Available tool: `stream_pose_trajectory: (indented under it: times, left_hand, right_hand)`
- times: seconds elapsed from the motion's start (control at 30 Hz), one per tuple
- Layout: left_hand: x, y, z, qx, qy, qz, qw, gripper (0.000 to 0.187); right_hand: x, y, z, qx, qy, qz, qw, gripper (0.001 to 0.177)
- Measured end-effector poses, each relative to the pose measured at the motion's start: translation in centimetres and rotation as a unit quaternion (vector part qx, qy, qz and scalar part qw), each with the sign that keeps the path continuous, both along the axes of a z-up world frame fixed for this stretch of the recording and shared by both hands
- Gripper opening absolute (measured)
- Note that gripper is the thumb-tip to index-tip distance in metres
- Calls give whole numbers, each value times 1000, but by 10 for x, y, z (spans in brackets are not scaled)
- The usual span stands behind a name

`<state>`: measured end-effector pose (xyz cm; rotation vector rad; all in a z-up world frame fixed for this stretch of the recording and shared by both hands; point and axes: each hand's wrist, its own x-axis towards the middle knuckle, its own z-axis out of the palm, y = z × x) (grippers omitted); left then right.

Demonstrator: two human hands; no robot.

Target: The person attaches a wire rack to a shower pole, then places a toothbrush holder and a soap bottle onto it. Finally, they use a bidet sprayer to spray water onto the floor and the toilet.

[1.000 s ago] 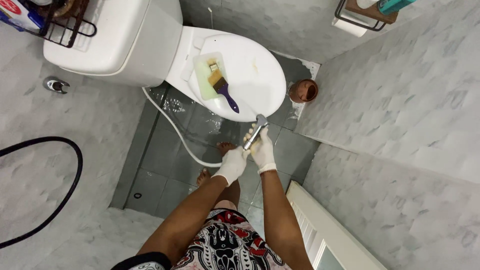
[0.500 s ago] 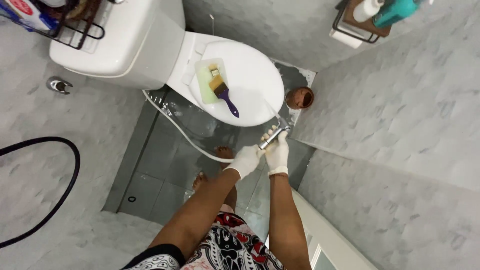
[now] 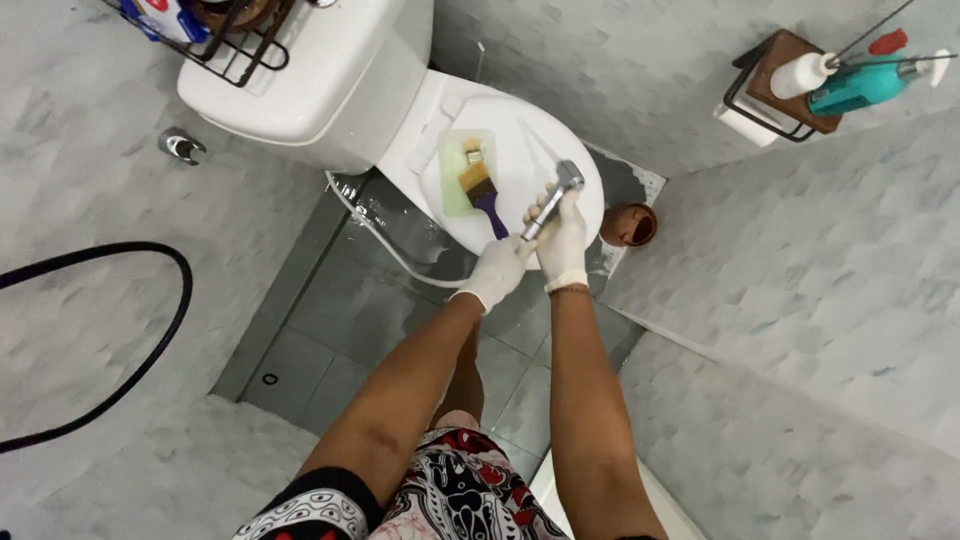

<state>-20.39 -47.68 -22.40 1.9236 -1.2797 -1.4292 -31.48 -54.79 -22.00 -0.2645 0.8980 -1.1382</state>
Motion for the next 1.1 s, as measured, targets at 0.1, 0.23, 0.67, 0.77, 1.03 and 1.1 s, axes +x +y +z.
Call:
stream_pose_trajectory:
  times: [0.1,0.23,0.67,0.77,1.03,1.1]
  left_hand:
    - [24,-2,2,-17,18,88,996,39]
    - [64,24,0,-4,6,163,987,38]
    - [141,259,-24,200,38,91,975,52]
    - [140,302,-8,244,87,176,950,41]
    - [117,341,-40,41,-121,-233,964,29]
    - [87,335,-51,52,-72,-259,962,26]
  right_hand:
    - [38,-16,7,-7,1,45,999,47]
    - [94,-6,-8,-10,14,117,993,45]
    - [160,221,-47,131,49,195,971,32]
    - [157,275,-43,265,28,192,945,30]
    - [8,419,-222,249,-242,-183,920,13]
    - [-19,426,-179,235,-225,-228,918,23]
